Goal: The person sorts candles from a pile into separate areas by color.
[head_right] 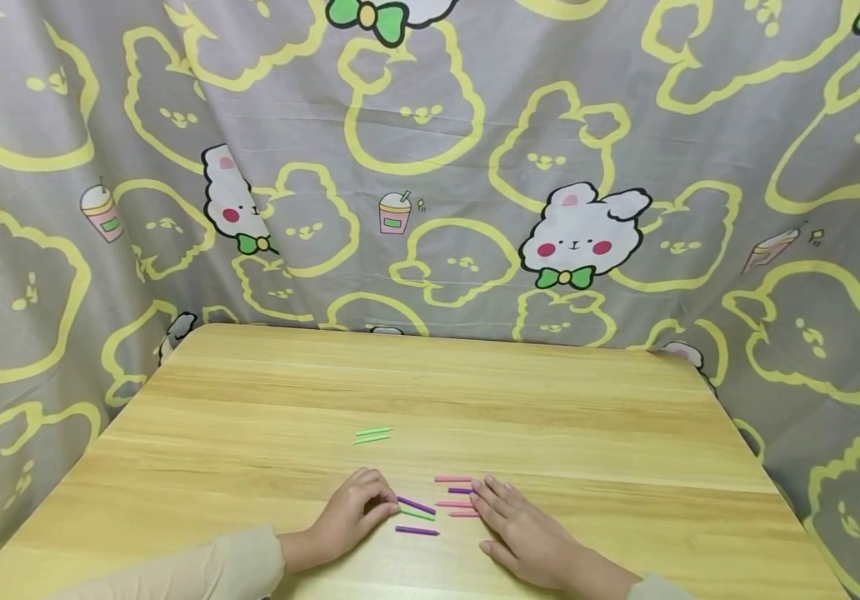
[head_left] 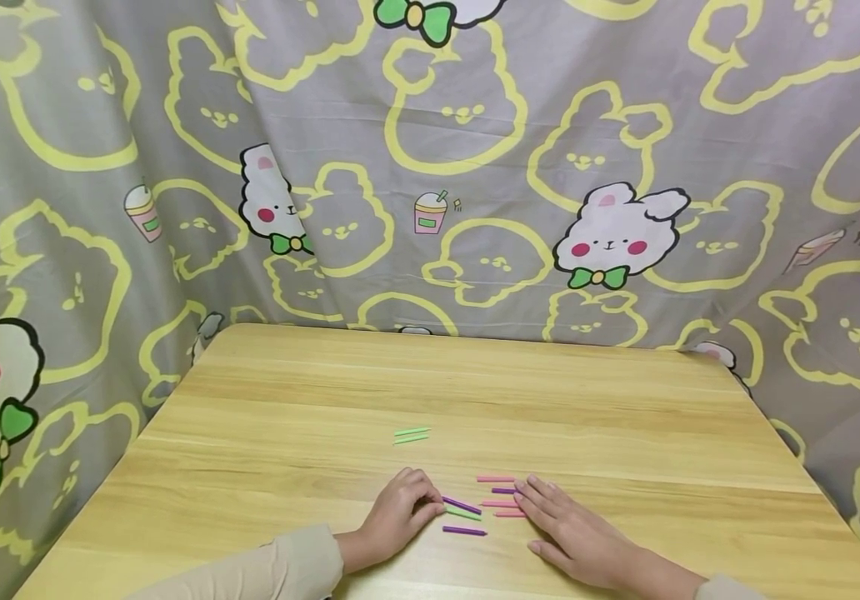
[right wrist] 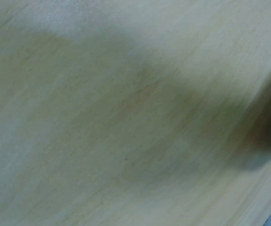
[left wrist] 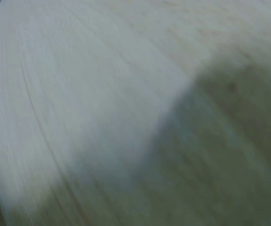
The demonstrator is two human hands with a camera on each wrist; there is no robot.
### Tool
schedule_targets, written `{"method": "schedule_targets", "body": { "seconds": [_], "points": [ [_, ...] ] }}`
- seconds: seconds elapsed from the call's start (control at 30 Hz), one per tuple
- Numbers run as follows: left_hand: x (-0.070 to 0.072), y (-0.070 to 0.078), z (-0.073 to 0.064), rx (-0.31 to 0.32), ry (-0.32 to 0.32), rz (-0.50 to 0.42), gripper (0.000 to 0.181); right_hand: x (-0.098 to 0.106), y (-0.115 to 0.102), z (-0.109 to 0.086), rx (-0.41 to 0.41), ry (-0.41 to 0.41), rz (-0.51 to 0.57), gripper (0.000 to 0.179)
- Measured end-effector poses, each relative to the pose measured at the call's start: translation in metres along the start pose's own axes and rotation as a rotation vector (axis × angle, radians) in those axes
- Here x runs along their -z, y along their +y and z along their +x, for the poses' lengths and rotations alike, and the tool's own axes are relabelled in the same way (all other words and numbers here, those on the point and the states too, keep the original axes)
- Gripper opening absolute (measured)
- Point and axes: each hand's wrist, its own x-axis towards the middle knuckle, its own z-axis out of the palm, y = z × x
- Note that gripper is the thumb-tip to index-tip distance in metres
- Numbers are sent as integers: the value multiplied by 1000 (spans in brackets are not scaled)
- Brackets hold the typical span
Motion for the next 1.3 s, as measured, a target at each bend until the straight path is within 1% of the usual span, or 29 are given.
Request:
{"method": "schedule_targets", "body": {
  "seconds": [0.2, 0.33, 0.47, 0.73, 0.8, 0.97, 1.03, 1.13, 1.3],
  "points": [
    [1, 1, 0, 24, -4, 2, 6, 0, 0, 0, -5, -9, 8, 52],
    [2, 2, 0, 45, -8, -16, 6, 0, 0, 0, -4, -10, 15, 52],
    [3, 2, 0, 55, 5, -34, 7, 0, 0, 0, -4, -8, 17, 52],
    [4, 2, 0, 59, 27, -40, 7, -2, 0, -1, -15, -2, 0, 52],
    [4, 1, -1, 42, 35, -27, 6, -2, 0, -1, -20, -4, -2, 52],
    [4, 0, -2, -41, 55, 42, 6, -1, 1, -1, -24, -21, 20, 52],
    [3, -1, -3, -58, 53, 57, 6, 0, 1, -1, -21, -23, 25, 52],
    [4, -2, -4, -70, 46, 53, 6, 1, 0, -1, -18, -22, 25, 52],
    [6, -6, -6, -92, 2, 32, 6, 1, 0, 0, -25, -23, 22, 51]
  ]
}}
